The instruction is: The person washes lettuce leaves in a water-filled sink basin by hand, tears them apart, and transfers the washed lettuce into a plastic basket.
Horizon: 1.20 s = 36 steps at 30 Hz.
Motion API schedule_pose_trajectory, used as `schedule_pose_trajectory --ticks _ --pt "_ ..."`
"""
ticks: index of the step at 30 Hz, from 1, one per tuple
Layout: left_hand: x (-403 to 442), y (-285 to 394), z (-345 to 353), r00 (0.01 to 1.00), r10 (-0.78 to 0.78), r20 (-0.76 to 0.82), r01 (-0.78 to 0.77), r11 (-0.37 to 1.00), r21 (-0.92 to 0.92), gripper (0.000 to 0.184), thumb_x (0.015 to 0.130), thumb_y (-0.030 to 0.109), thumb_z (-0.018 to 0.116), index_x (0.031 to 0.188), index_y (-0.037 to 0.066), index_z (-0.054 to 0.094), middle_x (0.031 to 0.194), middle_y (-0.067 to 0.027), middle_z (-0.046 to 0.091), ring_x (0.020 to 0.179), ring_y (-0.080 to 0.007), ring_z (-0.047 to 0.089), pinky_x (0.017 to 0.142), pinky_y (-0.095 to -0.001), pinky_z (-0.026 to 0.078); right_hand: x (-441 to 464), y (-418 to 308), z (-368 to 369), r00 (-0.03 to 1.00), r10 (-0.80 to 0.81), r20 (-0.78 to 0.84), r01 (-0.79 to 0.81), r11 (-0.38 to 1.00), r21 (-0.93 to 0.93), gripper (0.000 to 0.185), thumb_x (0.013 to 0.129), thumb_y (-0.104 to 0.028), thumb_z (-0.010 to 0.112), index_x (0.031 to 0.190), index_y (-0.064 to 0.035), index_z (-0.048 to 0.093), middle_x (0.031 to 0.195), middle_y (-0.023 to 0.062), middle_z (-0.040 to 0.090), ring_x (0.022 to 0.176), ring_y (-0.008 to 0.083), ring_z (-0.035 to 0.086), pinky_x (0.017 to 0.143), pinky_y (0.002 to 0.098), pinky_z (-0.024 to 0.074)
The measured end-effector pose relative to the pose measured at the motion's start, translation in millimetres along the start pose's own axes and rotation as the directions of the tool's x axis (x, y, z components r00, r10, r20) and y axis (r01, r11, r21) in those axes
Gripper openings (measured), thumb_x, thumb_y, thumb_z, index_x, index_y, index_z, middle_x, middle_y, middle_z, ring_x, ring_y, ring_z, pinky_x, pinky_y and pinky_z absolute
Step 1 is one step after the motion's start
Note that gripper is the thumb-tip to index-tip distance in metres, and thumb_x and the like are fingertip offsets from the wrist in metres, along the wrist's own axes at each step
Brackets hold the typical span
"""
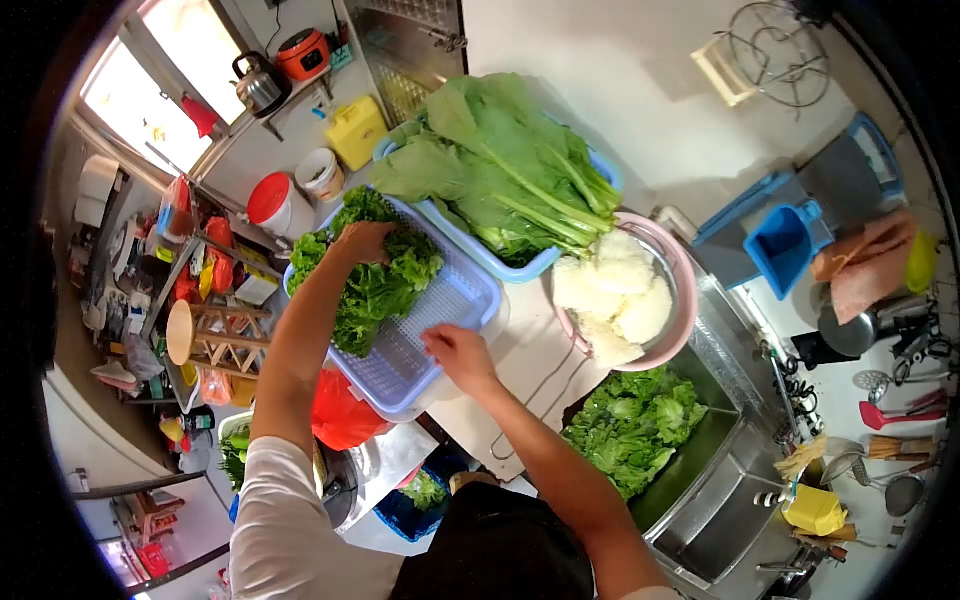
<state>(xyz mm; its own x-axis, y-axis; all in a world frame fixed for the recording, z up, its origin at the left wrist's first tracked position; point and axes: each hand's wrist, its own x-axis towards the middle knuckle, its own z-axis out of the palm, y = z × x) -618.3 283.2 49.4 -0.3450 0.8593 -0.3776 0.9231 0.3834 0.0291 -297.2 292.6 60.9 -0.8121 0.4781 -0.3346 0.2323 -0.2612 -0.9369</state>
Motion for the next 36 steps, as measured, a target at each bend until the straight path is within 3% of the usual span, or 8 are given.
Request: schedule_pose_trajectory --ticks 5,10,16,21,25,28,35,36 --pt "0 1 4 0.998 -0.037 -0.048 0.037 0.999 0.002 0.077 0.061 0.034 0.079 0.133 0.026 0.053 0.113 -0.0069 0.067 0.11 -0.0319 0.059 0.088 -0.0528 0.047 115 42 60 0.978 0.026 -0.209 -0.008 0.996 0.087 0.023 0.089 -0.023 0.064 0.091 -0.0005 0.068 0.069 0.0052 0.063 0.054 0.0116 0.056 0.049 0.0292 0.0444" --pt "0 -2 7 0.998 -0.028 -0.056 0.027 1.0 -0.013 0.075 0.062 0.029 0.078 0.133 0.025 0.053 0.113 -0.0084 0.067 0.11 -0.0334 0.058 0.088 -0.0524 0.047 146 46 91 0.94 0.166 -0.297 -0.118 0.978 0.174 0.022 0.084 -0.021 0.07 0.085 -0.0014 0.061 0.071 0.0042 0.059 0.052 0.0115 0.053 0.042 0.0283 0.0436" --pt "3 -2 7 0.998 -0.042 -0.047 0.042 0.999 -0.008 0.075 0.063 0.028 0.077 0.134 0.025 0.053 0.115 -0.0083 0.066 0.111 -0.0331 0.058 0.088 -0.0494 0.048 152 42 112 0.9 0.204 -0.386 -0.195 0.979 0.063 0.024 0.081 -0.018 0.073 0.079 -0.0008 0.057 0.065 0.0071 0.058 0.05 0.0151 0.056 0.041 0.0312 0.0475" --pt "5 0 6 0.998 -0.054 -0.023 0.054 0.999 -0.003 0.075 0.063 0.028 0.078 0.134 0.026 0.053 0.117 -0.0077 0.066 0.112 -0.033 0.058 0.088 -0.0486 0.048 196 102 123 0.895 0.055 -0.442 -0.1 0.992 -0.08 0.02 0.082 -0.013 0.07 0.079 0.0019 0.057 0.063 0.0096 0.058 0.05 0.0171 0.058 0.042 0.0327 0.0502" --pt "4 -2 4 0.999 -0.054 -0.005 0.054 0.999 -0.006 0.075 0.064 0.026 0.078 0.134 0.025 0.053 0.115 -0.0078 0.066 0.112 -0.0334 0.058 0.089 -0.0484 0.048 166 48 119 0.884 0.27 -0.383 -0.226 0.962 0.157 0.016 0.082 -0.013 0.068 0.084 0.0011 0.061 0.068 0.0105 0.063 0.054 0.0209 0.062 0.047 0.0347 0.0524" --pt "4 -3 5 0.998 -0.055 0.01 0.056 0.998 -0.007 0.077 0.064 0.026 0.078 0.136 0.025 0.05 0.117 -0.0089 0.065 0.113 -0.0338 0.057 0.091 -0.0498 0.046 153 57 109 0.948 0.176 -0.265 -0.067 0.924 0.376 0.012 0.087 -0.009 0.062 0.09 0.0028 0.058 0.076 0.0096 0.062 0.058 0.0185 0.062 0.051 0.032 0.0564" --pt "-4 4 6 0.994 -0.084 -0.076 0.078 0.994 -0.075 0.093 0.063 0.025 0.078 0.145 0.024 0.035 0.139 -0.0104 0.048 0.124 -0.0342 0.048 0.098 -0.0567 0.038 105 49 83 0.942 0.323 -0.087 -0.181 0.71 0.681 0.008 0.088 -0.009 0.061 0.093 -0.0035 0.058 0.079 0.0076 0.062 0.065 0.0181 0.063 0.065 0.0361 0.0581" --pt "-7 6 5 0.994 -0.062 -0.095 0.055 0.996 -0.075 0.094 0.062 0.026 0.078 0.146 0.024 0.034 0.14 -0.0105 0.046 0.126 -0.0343 0.046 0.1 -0.0569 0.036 93 48 76 0.948 0.316 -0.043 -0.204 0.706 0.678 0.014 0.089 -0.011 0.058 0.099 -0.002 0.059 0.086 0.0095 0.064 0.074 0.0202 0.065 0.074 0.0373 0.0578"
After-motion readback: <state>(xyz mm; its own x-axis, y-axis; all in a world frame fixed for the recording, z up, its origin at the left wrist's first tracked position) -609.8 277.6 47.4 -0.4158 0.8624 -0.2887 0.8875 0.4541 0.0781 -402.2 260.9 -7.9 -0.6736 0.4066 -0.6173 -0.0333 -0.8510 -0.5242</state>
